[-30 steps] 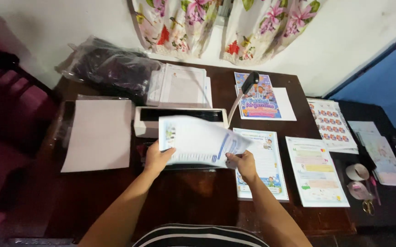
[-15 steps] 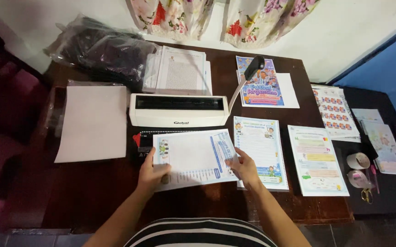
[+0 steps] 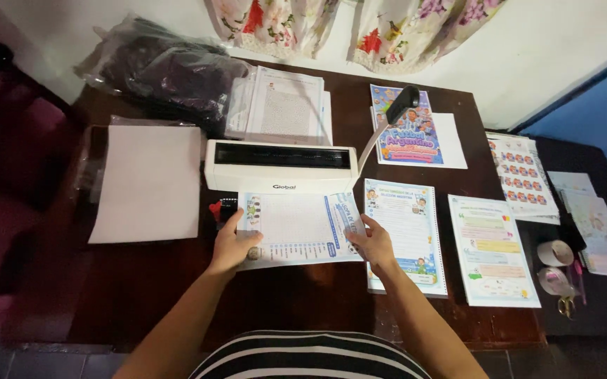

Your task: Organizing and aligning printed sheets and covers in preparation for manual book binding.

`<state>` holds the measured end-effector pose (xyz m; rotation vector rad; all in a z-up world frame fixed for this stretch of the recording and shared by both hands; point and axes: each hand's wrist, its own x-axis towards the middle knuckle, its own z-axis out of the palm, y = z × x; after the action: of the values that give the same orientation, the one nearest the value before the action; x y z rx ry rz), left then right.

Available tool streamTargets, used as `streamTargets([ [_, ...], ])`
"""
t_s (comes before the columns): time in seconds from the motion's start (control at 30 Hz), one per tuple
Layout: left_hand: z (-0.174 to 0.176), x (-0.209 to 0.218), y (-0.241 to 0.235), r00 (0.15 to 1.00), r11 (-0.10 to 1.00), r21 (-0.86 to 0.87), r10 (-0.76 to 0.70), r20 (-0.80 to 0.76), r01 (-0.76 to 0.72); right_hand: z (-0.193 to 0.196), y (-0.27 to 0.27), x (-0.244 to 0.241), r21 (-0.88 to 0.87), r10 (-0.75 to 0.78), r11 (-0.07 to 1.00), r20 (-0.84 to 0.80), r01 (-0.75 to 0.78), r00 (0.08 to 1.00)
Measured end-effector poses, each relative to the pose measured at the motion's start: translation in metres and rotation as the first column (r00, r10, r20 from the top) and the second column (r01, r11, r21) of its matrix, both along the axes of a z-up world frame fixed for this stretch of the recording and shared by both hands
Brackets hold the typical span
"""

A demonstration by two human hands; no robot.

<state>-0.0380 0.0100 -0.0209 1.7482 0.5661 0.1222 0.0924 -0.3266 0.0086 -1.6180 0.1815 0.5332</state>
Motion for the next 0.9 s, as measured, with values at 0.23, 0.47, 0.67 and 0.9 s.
streamTargets([
  [0.23,-0.01,-0.006,0.007,0.99,0.851,0.507,0.108,0.086,-0.137,-0.024,0.021,-0.005,-0.408,0.176,0.911,0.261,-0.057,0.949],
  [0.47,0.069,-0.043,-0.027,0.987,0.731,0.683,-0.117,0.113,0.009,-0.006,0.034,-0.012,-0.38,0.158,0.924,0.265,-0.048,0.951],
  [0.67,0.079,-0.034,-0.047,0.855,0.53,0.688,-0.434,-0.283,0.496,-0.006,0.048,-0.015,-0.534,0.201,0.845,0.27,-0.028,0.942],
  [0.9,0.044,-0.025,-0.053,0.875,0.347,0.897,-0.477,-0.082,0.273,-0.001,0.059,-0.021,-0.552,0.227,0.834,0.301,-0.025,0.926],
])
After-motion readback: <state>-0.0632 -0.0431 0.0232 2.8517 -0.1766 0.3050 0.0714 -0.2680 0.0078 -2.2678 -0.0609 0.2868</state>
